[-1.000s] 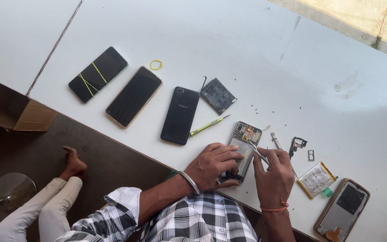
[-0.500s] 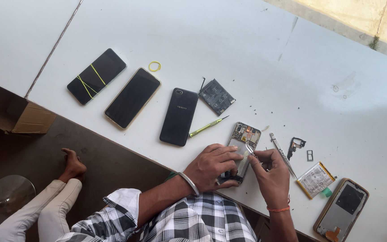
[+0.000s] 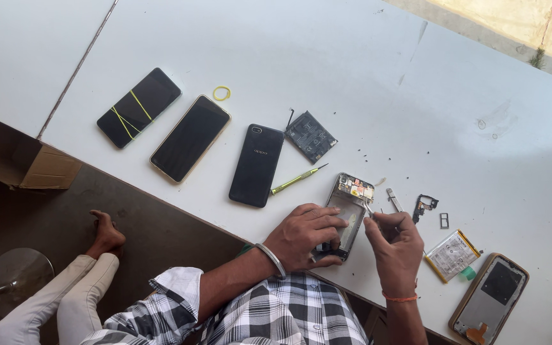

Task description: The person disassembles a smartphone on a white table, using a screwdriver and tweezers to remove screws and internal components. They remove the motherboard and set it aside, then open a second phone to remove its battery and back cover.

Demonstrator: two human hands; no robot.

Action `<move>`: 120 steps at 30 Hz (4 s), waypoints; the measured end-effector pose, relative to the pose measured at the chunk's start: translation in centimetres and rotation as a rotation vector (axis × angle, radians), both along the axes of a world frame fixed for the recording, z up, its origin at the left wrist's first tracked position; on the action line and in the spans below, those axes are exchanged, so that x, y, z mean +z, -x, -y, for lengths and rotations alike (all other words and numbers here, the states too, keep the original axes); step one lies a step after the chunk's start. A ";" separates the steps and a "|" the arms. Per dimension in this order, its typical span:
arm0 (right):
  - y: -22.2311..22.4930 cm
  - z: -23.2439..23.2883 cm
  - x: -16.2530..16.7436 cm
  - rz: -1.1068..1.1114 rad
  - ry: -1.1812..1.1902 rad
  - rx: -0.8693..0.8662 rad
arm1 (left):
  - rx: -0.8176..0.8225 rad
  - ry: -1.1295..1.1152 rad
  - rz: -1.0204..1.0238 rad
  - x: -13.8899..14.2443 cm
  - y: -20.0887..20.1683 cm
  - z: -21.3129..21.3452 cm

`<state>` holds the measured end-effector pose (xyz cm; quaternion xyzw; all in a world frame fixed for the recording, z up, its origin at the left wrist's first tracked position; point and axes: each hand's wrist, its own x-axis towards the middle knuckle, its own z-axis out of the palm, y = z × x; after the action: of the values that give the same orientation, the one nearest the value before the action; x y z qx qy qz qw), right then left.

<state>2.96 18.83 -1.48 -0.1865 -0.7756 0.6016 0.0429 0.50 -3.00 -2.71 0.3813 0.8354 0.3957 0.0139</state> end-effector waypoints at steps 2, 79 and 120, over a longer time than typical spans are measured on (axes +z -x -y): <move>0.7 -0.8 0.7 -0.012 0.029 -0.035 | -0.002 -0.004 -0.007 0.0 0.0 0.0; -3.4 0.7 4.1 0.002 0.783 -0.297 | 0.278 -0.704 1.094 6.1 2.6 -1.9; -3.3 1.0 3.8 0.002 0.721 -0.233 | 0.181 -0.820 1.151 6.3 1.9 -2.4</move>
<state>6.23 17.79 2.28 -0.2772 -0.4876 0.8269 0.0415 -1.37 -0.57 3.59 0.0154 0.5076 0.8163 0.2751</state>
